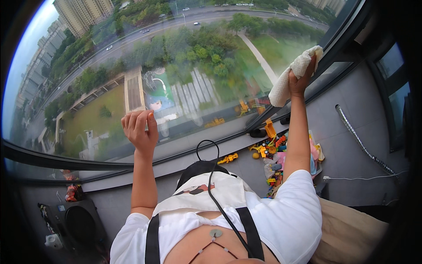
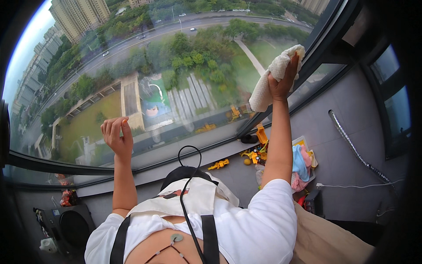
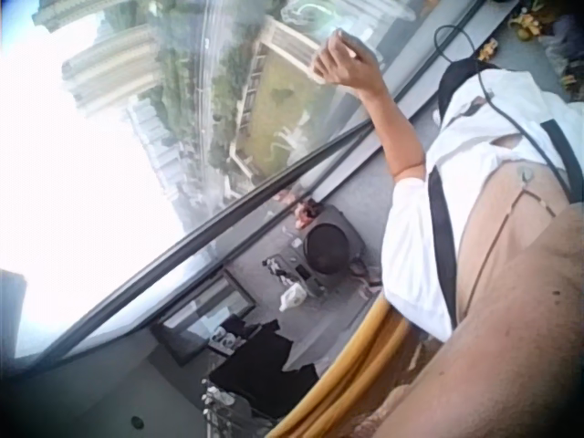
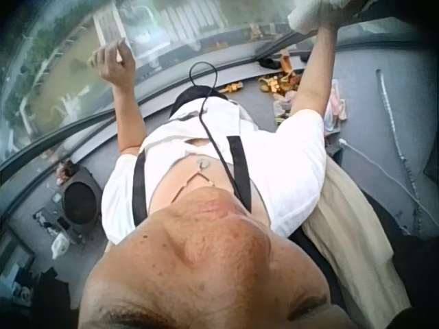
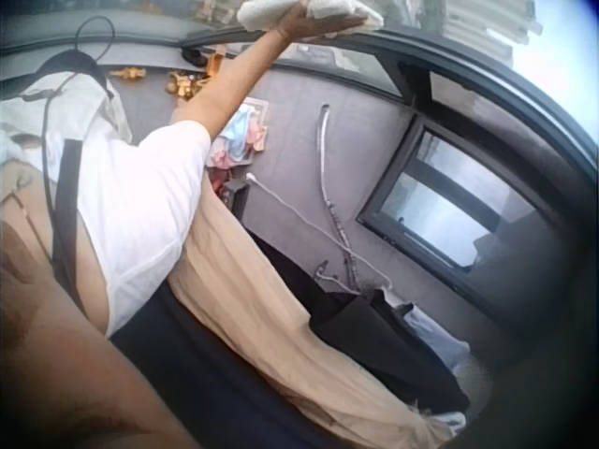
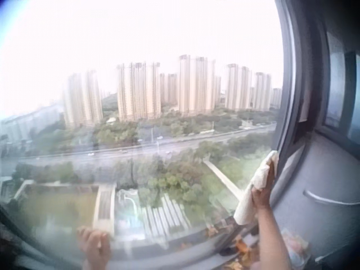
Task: The person wipes a large window and its frame using a white cloth while holding onto the frame by hand.
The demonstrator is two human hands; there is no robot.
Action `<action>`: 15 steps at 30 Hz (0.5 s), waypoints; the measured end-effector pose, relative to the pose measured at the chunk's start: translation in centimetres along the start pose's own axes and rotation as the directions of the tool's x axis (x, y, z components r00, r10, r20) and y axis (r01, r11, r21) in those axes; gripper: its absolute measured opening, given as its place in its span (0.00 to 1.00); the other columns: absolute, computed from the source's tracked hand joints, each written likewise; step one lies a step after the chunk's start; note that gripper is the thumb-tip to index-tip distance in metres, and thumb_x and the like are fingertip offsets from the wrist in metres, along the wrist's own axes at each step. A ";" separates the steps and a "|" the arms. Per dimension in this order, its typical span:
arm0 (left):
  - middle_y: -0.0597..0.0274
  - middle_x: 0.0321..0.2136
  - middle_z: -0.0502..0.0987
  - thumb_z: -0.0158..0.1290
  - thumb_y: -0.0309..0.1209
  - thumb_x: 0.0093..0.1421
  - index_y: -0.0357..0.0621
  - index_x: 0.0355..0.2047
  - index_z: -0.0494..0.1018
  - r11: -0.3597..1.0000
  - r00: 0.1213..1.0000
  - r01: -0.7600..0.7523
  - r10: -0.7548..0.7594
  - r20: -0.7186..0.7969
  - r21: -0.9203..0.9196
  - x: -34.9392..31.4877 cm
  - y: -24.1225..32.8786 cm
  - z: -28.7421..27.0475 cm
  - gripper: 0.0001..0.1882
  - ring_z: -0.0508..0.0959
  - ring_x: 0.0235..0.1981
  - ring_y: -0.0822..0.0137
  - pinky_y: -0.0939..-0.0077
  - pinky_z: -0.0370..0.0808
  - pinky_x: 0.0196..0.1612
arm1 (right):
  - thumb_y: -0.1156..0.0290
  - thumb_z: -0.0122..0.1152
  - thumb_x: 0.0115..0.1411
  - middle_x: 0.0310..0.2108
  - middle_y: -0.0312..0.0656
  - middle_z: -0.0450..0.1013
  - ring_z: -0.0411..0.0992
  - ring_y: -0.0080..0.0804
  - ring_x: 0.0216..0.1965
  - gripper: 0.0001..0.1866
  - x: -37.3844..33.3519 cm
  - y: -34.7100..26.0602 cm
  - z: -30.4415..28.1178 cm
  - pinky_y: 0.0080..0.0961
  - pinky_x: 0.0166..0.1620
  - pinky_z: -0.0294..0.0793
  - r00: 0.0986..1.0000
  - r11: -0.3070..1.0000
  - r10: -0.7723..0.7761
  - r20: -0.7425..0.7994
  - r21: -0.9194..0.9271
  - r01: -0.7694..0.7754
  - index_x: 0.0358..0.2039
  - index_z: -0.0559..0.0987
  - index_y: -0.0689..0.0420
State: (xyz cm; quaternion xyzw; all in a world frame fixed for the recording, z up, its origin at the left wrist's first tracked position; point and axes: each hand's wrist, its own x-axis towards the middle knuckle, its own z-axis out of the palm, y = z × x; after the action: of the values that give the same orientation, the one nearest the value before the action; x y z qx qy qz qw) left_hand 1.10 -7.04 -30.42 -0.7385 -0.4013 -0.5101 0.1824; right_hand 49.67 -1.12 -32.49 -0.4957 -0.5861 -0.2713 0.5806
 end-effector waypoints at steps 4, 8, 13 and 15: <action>0.66 0.23 0.75 0.52 0.24 0.56 0.45 0.26 0.75 0.996 0.998 0.045 -0.042 -0.040 0.074 -0.4 0.8 1.2 0.03 0.71 0.25 0.65 0.74 0.63 0.34 | 0.54 0.55 0.49 0.60 0.56 0.56 0.52 0.56 0.62 0.42 3.6 4.6 -3.4 0.44 0.63 0.49 0.982 0.976 -0.132 0.136 -0.153 0.153 0.61 0.57 0.63; 0.67 0.23 0.75 0.52 0.25 0.57 0.46 0.26 0.75 0.990 0.995 0.078 -0.071 -0.064 0.115 -0.7 1.6 2.3 0.04 0.71 0.25 0.65 0.74 0.63 0.34 | 0.54 0.54 0.50 0.60 0.54 0.58 0.54 0.55 0.62 0.40 4.7 6.9 -4.6 0.46 0.62 0.50 0.961 0.946 -0.233 0.147 -0.195 0.259 0.61 0.58 0.62; 0.68 0.23 0.75 0.54 0.28 0.55 0.47 0.27 0.74 0.988 0.995 0.092 -0.086 -0.053 0.123 -1.6 2.1 3.5 0.01 0.72 0.26 0.65 0.74 0.63 0.33 | 0.60 0.52 0.51 0.60 0.54 0.57 0.51 0.55 0.63 0.38 3.6 5.8 -3.2 0.45 0.64 0.45 0.984 0.968 -0.174 0.031 -0.178 0.177 0.61 0.58 0.62; 0.67 0.23 0.75 0.53 0.27 0.56 0.47 0.26 0.74 0.990 0.996 0.091 -0.091 -0.011 0.104 -1.9 2.6 4.0 0.02 0.72 0.26 0.65 0.73 0.64 0.34 | 0.62 0.52 0.51 0.60 0.54 0.57 0.51 0.54 0.63 0.38 1.1 5.4 -2.4 0.44 0.65 0.45 0.997 0.990 -0.068 -0.023 -0.124 0.064 0.61 0.58 0.62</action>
State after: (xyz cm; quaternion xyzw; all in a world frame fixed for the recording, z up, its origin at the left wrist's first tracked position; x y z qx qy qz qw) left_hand 5.22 -6.69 -33.43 -0.7073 -0.4600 -0.4988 0.1985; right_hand 55.69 -0.99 -32.41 -0.5072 -0.5763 -0.3330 0.5476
